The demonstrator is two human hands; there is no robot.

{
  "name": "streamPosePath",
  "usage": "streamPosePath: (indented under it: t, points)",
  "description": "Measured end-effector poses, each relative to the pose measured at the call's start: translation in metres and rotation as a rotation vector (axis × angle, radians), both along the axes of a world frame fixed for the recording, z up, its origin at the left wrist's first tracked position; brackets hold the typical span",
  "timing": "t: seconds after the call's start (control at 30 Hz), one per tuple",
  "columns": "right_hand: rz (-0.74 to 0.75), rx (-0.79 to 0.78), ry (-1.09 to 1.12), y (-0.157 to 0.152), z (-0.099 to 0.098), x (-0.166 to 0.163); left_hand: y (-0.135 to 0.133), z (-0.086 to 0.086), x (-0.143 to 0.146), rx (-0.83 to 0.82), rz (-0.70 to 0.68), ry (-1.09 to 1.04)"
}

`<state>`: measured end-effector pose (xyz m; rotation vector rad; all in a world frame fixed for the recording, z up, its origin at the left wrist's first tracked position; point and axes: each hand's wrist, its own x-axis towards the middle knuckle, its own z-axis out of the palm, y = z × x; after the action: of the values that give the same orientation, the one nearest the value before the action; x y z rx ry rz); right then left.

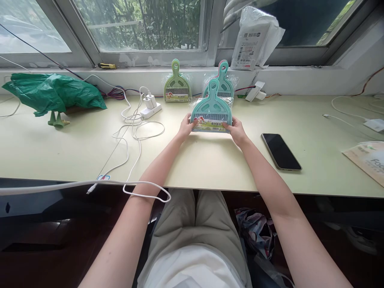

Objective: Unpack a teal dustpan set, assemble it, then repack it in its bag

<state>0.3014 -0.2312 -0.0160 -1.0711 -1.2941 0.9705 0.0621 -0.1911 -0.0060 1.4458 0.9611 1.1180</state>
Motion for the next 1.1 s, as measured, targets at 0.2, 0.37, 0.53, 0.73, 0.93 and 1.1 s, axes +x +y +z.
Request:
streamPosePath:
  t: [0.2, 0.37, 0.53, 0.73, 0.93, 1.1]
  points:
    - [0.001, -0.005, 0.041, 0.002, -0.002, 0.003, 0.006, 0.002, -0.009, 0.061, -0.016, 0.115]
    - [-0.020, -0.017, 0.034, 0.002, -0.002, 0.007, 0.004, 0.009, -0.019, 0.066, -0.147, 0.176]
    - [-0.017, -0.018, 0.040, 0.006, -0.006, 0.010, 0.004, 0.009, -0.025, 0.015, -0.198, 0.193]
    - [-0.039, 0.013, -0.014, 0.011, -0.010, 0.014, 0.006, 0.007, -0.020, 0.009, -0.155, 0.207]
    - [-0.009, -0.003, -0.038, 0.006, -0.004, 0.017, 0.008, 0.007, -0.019, 0.040, -0.136, 0.210]
    - [0.007, -0.068, -0.086, -0.002, 0.002, 0.022, 0.011, 0.004, -0.021, 0.062, -0.108, 0.220]
